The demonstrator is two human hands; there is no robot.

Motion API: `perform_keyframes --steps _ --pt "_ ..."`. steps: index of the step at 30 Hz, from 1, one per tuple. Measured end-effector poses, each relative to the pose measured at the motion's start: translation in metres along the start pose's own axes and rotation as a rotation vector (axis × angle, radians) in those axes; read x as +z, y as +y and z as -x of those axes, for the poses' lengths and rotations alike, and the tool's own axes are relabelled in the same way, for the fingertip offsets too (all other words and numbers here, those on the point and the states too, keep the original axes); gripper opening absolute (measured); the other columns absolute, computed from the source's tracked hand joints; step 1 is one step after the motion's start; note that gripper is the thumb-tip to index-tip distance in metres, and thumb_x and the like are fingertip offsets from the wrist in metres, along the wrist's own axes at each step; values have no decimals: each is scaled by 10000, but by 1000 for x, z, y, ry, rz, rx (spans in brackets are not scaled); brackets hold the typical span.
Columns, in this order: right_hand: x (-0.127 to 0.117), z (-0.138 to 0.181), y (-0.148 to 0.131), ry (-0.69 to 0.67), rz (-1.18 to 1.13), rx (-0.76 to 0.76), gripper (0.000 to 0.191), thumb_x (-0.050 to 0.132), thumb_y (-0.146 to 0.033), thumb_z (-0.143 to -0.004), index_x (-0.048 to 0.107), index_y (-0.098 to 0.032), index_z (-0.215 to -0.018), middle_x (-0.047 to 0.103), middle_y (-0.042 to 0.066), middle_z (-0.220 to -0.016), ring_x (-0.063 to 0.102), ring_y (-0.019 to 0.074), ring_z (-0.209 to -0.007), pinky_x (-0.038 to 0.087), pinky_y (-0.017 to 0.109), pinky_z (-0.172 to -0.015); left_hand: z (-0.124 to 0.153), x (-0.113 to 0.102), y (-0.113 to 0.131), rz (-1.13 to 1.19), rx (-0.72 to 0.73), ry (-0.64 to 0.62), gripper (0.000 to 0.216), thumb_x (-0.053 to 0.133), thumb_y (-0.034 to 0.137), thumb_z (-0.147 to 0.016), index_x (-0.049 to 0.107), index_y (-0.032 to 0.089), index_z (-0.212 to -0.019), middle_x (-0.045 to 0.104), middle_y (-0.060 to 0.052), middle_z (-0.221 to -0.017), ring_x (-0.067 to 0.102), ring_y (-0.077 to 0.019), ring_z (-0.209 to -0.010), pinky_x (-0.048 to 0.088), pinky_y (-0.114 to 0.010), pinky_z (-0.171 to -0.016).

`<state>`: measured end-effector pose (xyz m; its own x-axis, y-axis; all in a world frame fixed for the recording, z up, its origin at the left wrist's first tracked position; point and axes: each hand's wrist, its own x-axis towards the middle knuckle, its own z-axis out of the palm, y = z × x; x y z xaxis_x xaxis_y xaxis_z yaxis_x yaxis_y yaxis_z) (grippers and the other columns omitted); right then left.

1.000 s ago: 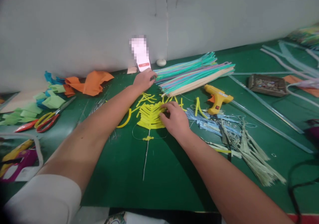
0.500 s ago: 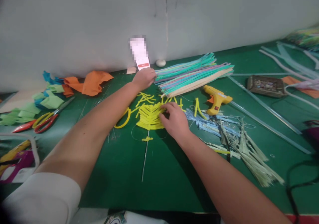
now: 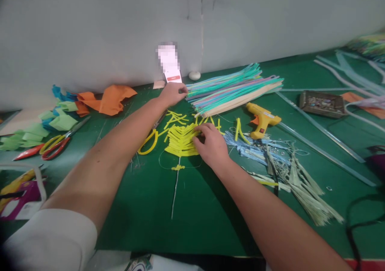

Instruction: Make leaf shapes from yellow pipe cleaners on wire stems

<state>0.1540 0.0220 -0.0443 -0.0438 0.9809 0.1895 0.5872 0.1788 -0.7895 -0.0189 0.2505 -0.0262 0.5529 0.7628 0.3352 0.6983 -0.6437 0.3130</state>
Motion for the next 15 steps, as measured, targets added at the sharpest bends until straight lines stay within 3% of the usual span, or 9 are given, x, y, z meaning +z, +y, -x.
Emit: perform_keyframes --steps 9,15 --pt "0 0 1 9 -2 9 245 589 -249 -785 663 -205 -1014 632 87 -1122 623 200 -809 514 372 -723 2 6 -3 78 -62 57 109 585 152 -724 673 172 -784 708 -36 -824 636 -181 -819 478 -302 -794" --pt "0 0 1 3 5 7 246 586 -246 -787 666 -203 -1016 629 89 -1130 623 201 -815 516 377 -732 8 8 0 30 12 69 145 592 143 -702 648 169 -833 695 -56 -869 624 -192 -830 467 -303 -779"
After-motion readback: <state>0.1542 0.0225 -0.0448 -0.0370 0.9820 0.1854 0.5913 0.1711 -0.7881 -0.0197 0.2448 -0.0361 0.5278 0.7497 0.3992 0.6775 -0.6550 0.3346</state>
